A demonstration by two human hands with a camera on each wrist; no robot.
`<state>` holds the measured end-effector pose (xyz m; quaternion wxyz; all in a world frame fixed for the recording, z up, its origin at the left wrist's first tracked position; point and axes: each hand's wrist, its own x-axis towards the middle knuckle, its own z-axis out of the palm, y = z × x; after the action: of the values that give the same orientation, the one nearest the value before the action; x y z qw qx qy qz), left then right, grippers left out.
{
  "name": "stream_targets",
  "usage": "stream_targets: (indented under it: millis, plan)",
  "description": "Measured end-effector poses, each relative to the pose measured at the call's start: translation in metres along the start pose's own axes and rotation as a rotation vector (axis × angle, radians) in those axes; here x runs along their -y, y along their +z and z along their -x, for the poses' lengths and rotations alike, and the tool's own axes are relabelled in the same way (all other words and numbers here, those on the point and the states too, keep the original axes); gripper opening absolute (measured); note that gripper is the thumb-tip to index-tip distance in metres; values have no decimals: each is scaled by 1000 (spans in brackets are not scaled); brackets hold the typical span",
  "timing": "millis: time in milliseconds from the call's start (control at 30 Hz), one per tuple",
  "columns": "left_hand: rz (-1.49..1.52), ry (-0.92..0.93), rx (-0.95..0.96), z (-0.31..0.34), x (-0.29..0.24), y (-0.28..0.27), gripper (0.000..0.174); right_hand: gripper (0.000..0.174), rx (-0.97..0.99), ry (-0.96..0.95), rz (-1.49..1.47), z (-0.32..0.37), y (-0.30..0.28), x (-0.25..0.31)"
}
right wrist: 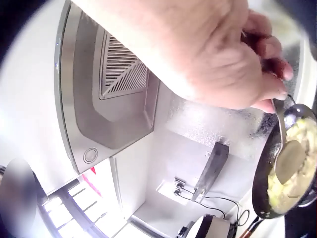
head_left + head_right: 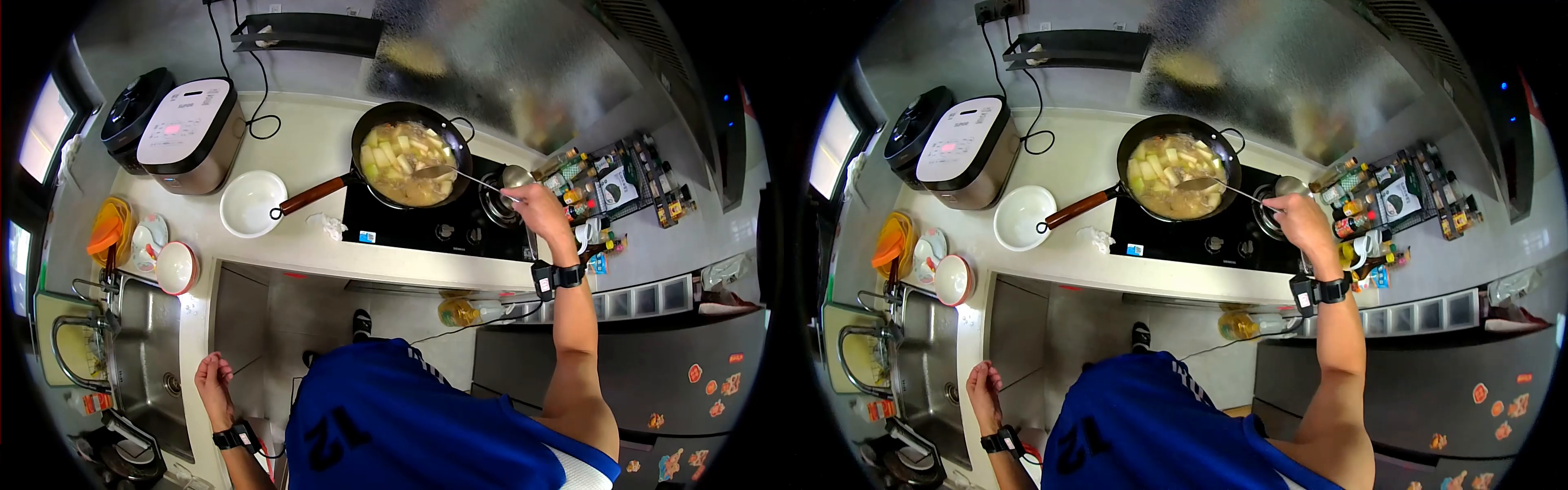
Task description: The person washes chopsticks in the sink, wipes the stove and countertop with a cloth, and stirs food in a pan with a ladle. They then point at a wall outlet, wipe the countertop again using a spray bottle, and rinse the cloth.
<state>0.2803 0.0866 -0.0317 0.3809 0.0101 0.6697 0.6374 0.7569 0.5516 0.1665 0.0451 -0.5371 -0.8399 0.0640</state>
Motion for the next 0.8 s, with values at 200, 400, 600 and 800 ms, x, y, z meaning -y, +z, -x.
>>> stream_targets:
  millis: [200,400,600,800]
  plan:
    - [-16,-19,-4,-5,-4,7,17,35,80,9,15,6,-14,14]
    - [3,-9,21,-10,0,6,17,32,66,-56,59,-6,31,27]
    - [8,10,40,-12,-1,6,17,29,37,-39,48,-18,52,32]
    - [20,8,14,-11,2,3,17,35,-31,-66,-124,-14,31,17]
